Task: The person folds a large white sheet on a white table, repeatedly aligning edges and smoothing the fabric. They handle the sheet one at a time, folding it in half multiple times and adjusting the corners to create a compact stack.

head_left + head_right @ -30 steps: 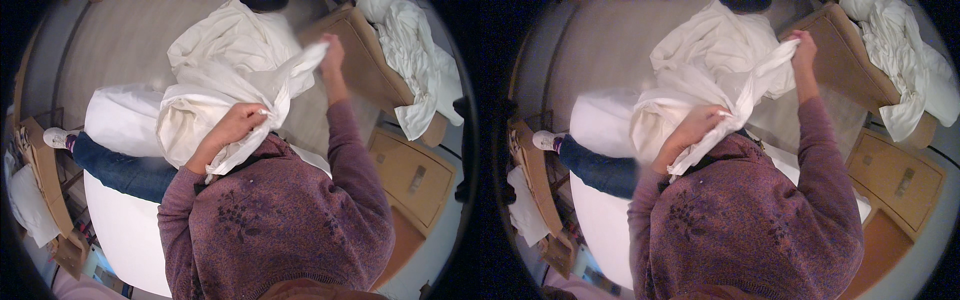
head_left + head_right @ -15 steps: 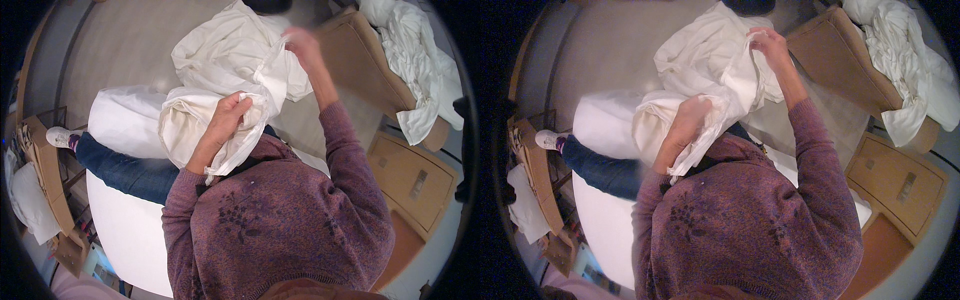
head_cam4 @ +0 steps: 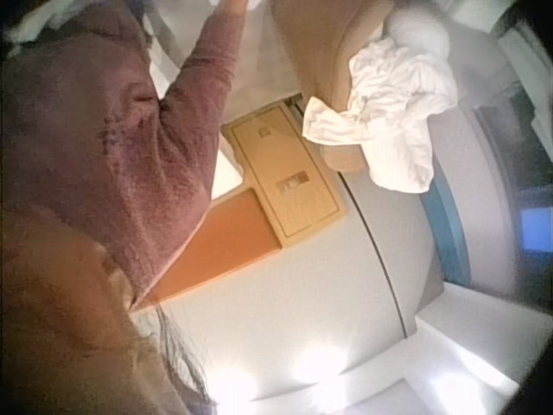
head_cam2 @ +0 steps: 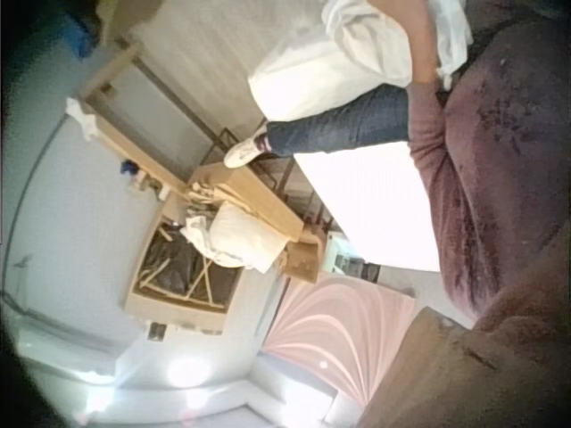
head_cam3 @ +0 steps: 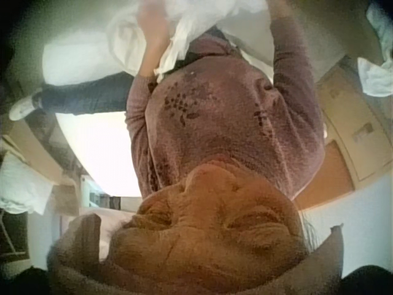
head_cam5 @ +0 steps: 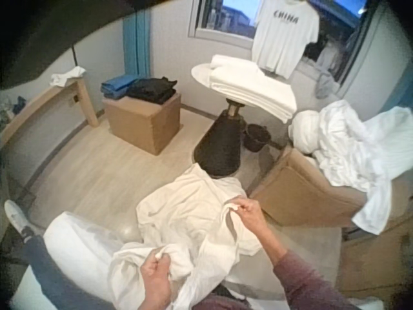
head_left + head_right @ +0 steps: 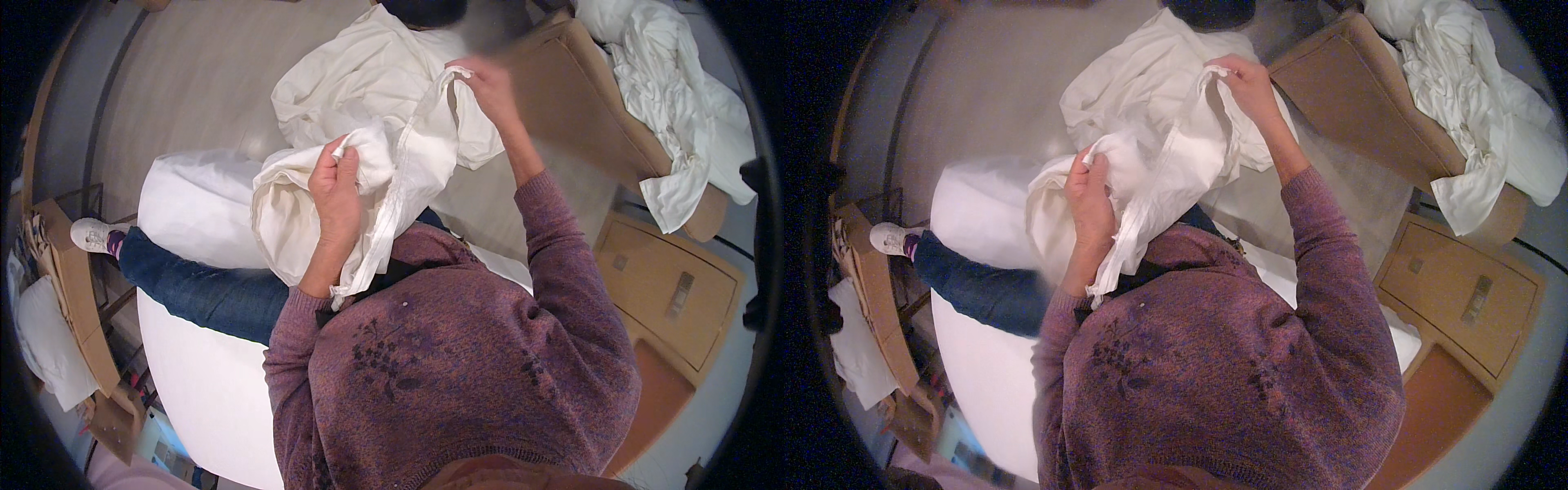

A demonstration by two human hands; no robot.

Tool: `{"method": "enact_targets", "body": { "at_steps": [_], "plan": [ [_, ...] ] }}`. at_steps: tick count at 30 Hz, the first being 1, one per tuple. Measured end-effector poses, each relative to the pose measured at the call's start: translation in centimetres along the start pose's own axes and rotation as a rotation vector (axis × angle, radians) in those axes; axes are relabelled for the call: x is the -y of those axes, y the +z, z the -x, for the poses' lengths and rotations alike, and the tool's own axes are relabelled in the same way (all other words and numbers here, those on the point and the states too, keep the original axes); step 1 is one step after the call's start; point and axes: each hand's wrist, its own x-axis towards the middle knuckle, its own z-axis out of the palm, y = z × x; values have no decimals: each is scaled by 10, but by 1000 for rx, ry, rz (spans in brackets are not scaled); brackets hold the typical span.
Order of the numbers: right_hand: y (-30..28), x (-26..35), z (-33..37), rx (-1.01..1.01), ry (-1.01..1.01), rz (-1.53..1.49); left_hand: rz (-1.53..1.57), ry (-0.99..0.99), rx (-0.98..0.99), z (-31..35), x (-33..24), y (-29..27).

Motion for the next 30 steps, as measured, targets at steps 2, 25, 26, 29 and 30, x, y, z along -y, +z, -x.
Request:
{"method": "enact_targets", "body": {
  "at_steps": [2,25,26,29,30],
  "plan": [
    [-2,2,-1,-21,-85,74,-27,20,-75,0,-3,-1],
    [75,117,35,602,-69,-259,108,131,11,0,-3,1],
    [75,116,35,571,-125,-252,72,142,15,0,-3,1],
    [77,115,34,503,-249,-127,65,167,22,0,-3,1],
    [78,115,33,492,-263,-122,47,156,28,0,-3,0]
  ]
}}
